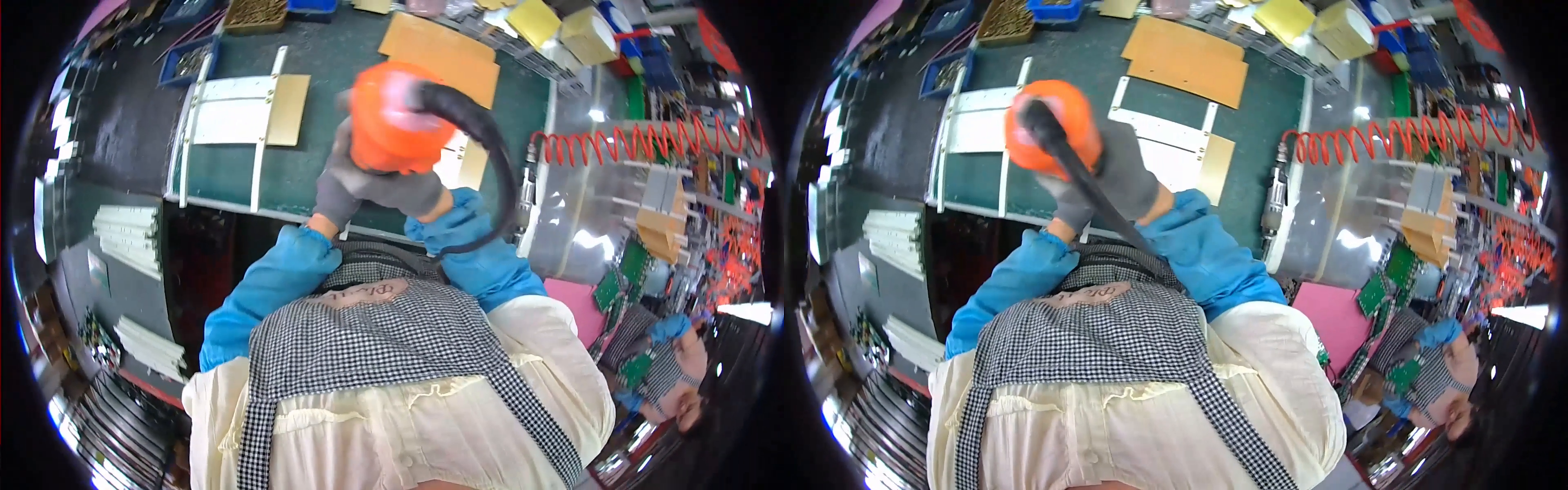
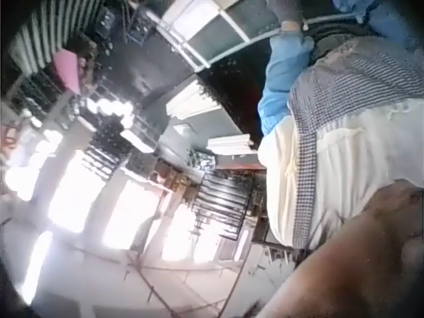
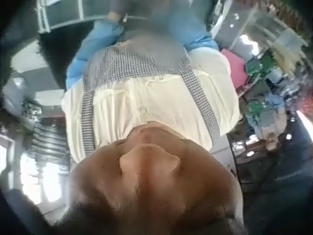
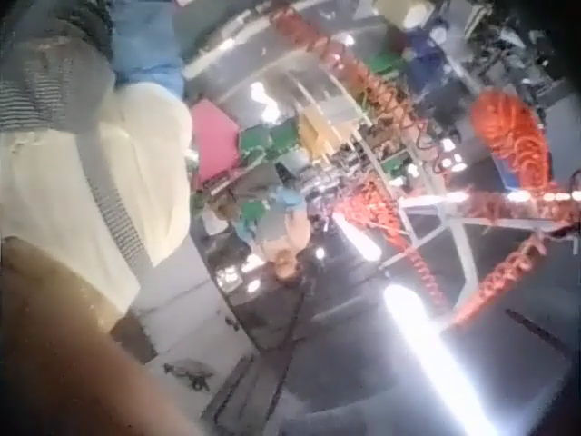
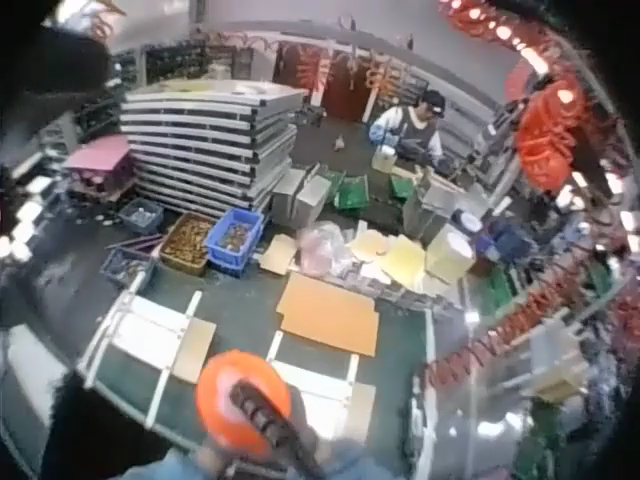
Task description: Using an electric screwdriver and placing components to assemble metal housing units.
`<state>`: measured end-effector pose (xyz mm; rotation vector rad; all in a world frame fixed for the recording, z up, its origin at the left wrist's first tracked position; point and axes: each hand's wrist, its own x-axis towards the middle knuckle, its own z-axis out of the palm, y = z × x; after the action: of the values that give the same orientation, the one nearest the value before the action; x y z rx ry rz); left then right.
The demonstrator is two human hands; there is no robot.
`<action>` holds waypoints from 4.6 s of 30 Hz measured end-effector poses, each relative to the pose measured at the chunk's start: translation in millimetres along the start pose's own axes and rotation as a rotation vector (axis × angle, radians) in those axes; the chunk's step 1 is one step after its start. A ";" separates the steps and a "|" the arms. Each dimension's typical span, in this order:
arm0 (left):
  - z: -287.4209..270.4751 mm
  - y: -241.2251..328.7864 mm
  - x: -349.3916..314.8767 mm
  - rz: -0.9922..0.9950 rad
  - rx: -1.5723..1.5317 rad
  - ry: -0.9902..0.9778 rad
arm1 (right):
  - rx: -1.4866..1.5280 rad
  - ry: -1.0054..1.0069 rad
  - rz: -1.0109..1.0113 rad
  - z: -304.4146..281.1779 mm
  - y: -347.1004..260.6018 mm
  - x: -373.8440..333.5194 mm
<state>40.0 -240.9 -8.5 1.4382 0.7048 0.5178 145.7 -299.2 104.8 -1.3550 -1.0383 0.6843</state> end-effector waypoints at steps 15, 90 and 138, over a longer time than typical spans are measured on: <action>-25.2 -118.0 16.0 0.179 0.512 -0.181 | 0.201 0.068 -0.349 -57.5 -40.5 -24.4; -350.3 71.0 40.3 -0.514 -0.226 -0.181 | 0.843 0.468 0.690 228.1 57.9 5.9; -505.9 88.0 72.6 -0.277 -0.414 0.231 | 0.348 -0.098 0.542 302.3 39.3 185.4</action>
<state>-259.5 174.5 73.4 0.8863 0.9047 0.5777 -39.0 4.7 75.8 -1.3049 -0.5805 1.2811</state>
